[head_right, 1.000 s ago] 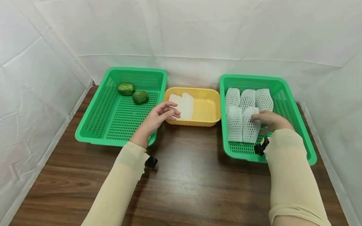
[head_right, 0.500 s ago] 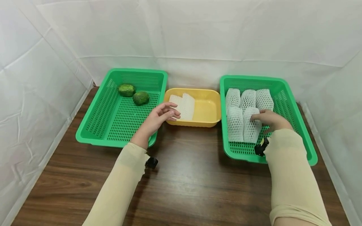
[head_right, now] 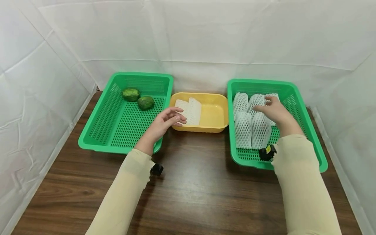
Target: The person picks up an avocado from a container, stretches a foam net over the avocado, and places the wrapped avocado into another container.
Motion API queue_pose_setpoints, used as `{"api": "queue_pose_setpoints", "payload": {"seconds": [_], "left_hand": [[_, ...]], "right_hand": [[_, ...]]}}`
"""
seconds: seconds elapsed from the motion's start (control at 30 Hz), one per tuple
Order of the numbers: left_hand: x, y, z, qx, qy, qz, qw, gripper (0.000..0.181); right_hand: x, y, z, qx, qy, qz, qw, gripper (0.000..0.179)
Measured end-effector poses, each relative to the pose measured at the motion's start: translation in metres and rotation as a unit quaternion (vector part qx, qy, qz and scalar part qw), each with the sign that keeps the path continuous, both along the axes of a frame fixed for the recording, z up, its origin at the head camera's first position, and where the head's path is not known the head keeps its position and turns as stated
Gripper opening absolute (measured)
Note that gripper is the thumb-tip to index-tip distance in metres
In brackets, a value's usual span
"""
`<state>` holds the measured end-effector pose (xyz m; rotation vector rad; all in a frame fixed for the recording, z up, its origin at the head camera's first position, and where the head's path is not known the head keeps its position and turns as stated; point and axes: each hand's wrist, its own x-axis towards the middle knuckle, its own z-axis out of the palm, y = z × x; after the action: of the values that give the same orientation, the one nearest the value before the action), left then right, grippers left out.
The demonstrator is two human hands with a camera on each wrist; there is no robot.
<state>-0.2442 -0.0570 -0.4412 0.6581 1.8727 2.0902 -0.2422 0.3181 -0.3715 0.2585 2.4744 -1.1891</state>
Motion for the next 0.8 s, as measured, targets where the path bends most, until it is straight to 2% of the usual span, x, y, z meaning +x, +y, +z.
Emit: {"api": "queue_pose_setpoints", "payload": {"seconds": [0.1, 0.2, 0.27, 0.3, 0.37, 0.47, 0.57, 0.7, 0.8], "left_hand": [[0.0, -0.002, 0.0, -0.003, 0.003, 0.003, 1.0, 0.028], [0.0, -0.003, 0.0, -0.001, 0.005, 0.006, 1.0, 0.028], [0.0, -0.003, 0.0, 0.004, 0.007, 0.007, 0.9999, 0.028], [0.0, -0.003, 0.0, 0.006, 0.007, 0.008, 0.9999, 0.027], [0.0, -0.004, 0.0, 0.008, 0.008, 0.009, 0.9999, 0.027], [0.001, -0.004, -0.001, 0.007, 0.007, 0.01, 0.9999, 0.027], [0.001, -0.003, 0.0, 0.003, 0.007, 0.008, 0.9999, 0.027], [0.0, 0.0, 0.001, -0.005, 0.003, 0.007, 1.0, 0.027], [0.0, 0.003, 0.003, -0.026, -0.004, 0.013, 0.9996, 0.026]], "right_hand": [[0.006, -0.034, 0.009, -0.072, 0.056, -0.028, 0.9955, 0.086], [0.013, -0.067, 0.006, -0.148, 0.118, -0.084, 0.9783, 0.069], [0.017, -0.086, -0.001, -0.168, 0.152, -0.114, 0.9673, 0.06], [0.018, -0.093, -0.006, -0.163, 0.162, -0.123, 0.9654, 0.058], [0.02, -0.105, -0.016, -0.131, 0.167, -0.121, 0.9696, 0.056], [0.022, -0.114, -0.031, -0.068, 0.164, -0.091, 0.9798, 0.057], [0.022, -0.117, -0.044, -0.016, 0.168, -0.065, 0.9835, 0.058], [0.02, -0.118, -0.054, 0.012, 0.17, -0.059, 0.9837, 0.06], [0.021, -0.117, -0.057, 0.02, 0.165, -0.062, 0.9841, 0.065]]}}
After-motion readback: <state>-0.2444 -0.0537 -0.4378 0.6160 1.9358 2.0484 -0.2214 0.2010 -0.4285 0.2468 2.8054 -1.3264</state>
